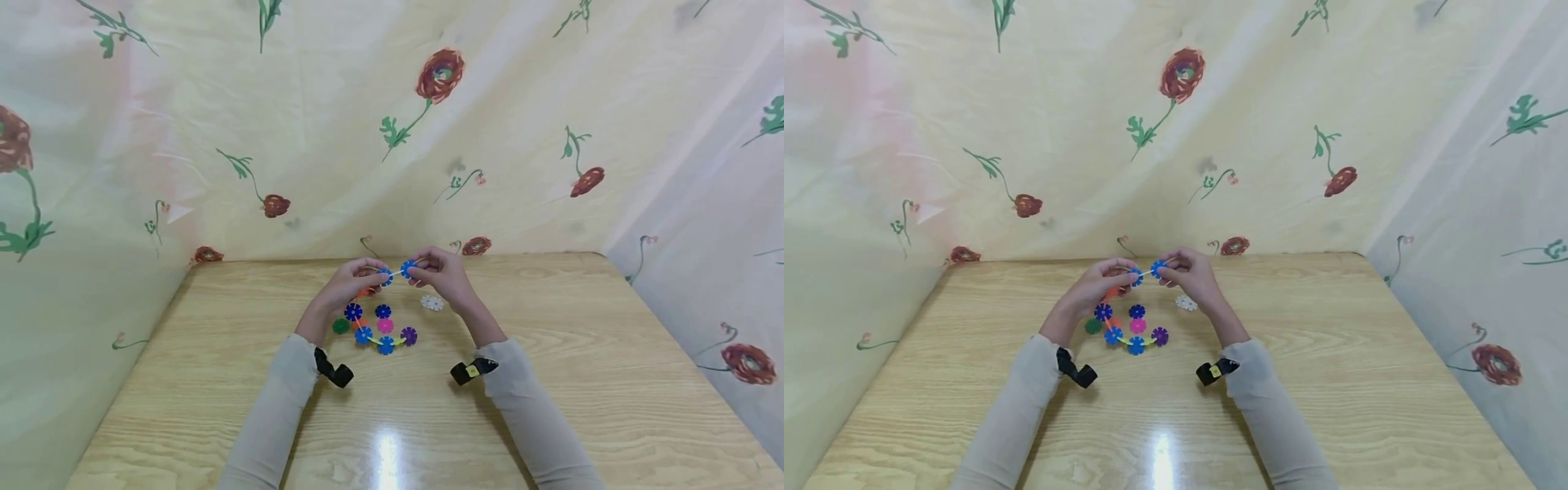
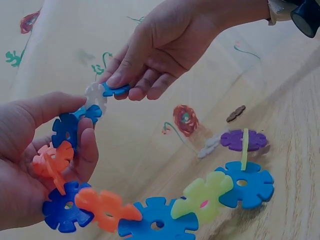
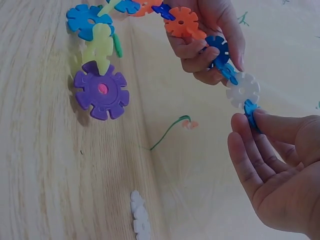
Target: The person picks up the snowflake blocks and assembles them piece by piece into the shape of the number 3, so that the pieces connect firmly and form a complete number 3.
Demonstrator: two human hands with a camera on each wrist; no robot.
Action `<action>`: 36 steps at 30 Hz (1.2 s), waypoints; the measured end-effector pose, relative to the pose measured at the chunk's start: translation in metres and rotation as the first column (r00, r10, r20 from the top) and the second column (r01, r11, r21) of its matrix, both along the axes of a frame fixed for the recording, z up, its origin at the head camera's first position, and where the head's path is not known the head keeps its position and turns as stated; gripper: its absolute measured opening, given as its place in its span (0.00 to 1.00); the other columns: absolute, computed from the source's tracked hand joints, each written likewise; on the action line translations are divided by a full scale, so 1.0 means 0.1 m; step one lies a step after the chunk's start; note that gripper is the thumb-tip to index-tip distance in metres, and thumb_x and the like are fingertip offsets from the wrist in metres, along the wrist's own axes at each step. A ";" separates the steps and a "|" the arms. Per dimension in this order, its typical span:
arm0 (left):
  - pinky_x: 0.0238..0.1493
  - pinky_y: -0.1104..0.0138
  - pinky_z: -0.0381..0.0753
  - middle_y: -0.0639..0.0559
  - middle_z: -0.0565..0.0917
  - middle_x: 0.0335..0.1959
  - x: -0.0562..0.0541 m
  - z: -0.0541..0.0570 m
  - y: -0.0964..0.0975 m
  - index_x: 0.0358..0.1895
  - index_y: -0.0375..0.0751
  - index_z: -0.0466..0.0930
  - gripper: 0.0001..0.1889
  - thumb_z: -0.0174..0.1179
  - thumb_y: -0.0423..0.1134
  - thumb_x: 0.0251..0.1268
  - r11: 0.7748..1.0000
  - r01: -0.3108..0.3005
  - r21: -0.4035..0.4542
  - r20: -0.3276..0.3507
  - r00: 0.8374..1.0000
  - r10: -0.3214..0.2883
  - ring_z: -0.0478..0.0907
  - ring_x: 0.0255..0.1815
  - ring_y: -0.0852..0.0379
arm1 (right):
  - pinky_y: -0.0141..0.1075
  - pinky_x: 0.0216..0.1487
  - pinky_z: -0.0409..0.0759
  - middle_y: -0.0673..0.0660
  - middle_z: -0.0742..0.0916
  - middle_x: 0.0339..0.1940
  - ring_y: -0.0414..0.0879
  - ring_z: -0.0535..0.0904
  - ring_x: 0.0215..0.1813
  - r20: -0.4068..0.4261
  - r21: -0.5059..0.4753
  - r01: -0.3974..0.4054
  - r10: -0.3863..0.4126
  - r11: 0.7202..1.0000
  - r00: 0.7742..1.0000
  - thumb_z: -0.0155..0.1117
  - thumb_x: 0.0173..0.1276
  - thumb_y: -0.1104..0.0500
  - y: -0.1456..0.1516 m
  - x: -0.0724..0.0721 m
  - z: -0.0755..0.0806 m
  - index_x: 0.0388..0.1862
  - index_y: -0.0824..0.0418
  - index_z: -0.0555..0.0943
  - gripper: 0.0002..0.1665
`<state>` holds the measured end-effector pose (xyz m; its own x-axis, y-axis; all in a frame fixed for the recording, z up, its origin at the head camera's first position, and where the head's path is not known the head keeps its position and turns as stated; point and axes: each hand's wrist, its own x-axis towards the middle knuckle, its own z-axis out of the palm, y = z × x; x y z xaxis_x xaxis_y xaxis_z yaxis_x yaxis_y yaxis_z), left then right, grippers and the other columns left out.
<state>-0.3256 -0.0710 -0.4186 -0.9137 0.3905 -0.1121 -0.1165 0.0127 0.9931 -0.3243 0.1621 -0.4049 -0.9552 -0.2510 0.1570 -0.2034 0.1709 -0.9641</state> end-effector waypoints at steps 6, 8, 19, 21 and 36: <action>0.66 0.43 0.77 0.54 0.86 0.38 0.00 0.00 0.01 0.56 0.35 0.82 0.15 0.63 0.40 0.73 1.000 -0.003 -0.014 -0.005 1.000 0.003 0.81 0.46 0.47 | 0.42 0.40 0.90 0.72 0.88 0.42 0.40 0.87 0.32 -0.024 0.001 0.002 -0.002 1.000 1.000 0.67 0.72 0.66 -0.01 0.01 0.02 0.52 0.71 0.82 0.13; 0.66 0.43 0.77 0.54 0.86 0.38 0.01 0.00 0.01 0.56 0.36 0.83 0.16 0.64 0.41 0.73 1.000 -0.006 -0.023 -0.009 1.000 0.006 0.82 0.47 0.45 | 0.38 0.39 0.89 0.72 0.88 0.42 0.40 0.87 0.32 -0.032 0.004 -0.002 0.002 1.000 0.999 0.67 0.71 0.66 -0.02 0.02 0.02 0.52 0.71 0.82 0.13; 0.65 0.43 0.78 0.49 0.89 0.43 0.00 -0.02 0.00 0.54 0.38 0.86 0.15 0.67 0.43 0.70 1.000 -0.019 -0.019 -0.033 0.999 0.019 0.87 0.42 0.56 | 0.37 0.38 0.89 0.71 0.88 0.39 0.40 0.86 0.31 -0.049 0.017 -0.015 0.016 1.000 0.999 0.68 0.71 0.65 -0.01 0.02 0.02 0.49 0.71 0.83 0.12; 0.65 0.43 0.78 0.46 0.89 0.43 0.00 -0.02 0.01 0.53 0.37 0.87 0.15 0.67 0.41 0.69 1.000 -0.024 -0.007 -0.029 0.999 0.024 0.87 0.41 0.56 | 0.37 0.38 0.89 0.71 0.88 0.39 0.40 0.86 0.31 -0.050 0.019 -0.020 0.021 1.000 0.999 0.68 0.70 0.66 0.00 0.02 0.02 0.49 0.72 0.84 0.11; 0.68 0.41 0.76 0.50 0.90 0.40 0.01 -0.01 0.03 0.53 0.32 0.86 0.14 0.68 0.36 0.68 0.998 -0.031 0.051 -0.016 0.999 0.032 0.88 0.39 0.58 | 0.31 0.36 0.88 0.71 0.88 0.38 0.40 0.86 0.29 -0.069 -0.058 -0.012 0.008 0.998 0.998 0.69 0.67 0.70 -0.04 0.04 -0.01 0.46 0.75 0.84 0.11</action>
<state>-0.3251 -0.0680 -0.4198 -0.9272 0.3664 -0.0774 -0.0992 -0.0411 0.9942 -0.3203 0.1578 -0.4060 -0.9393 -0.2486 0.2366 -0.2705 0.1122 -0.9561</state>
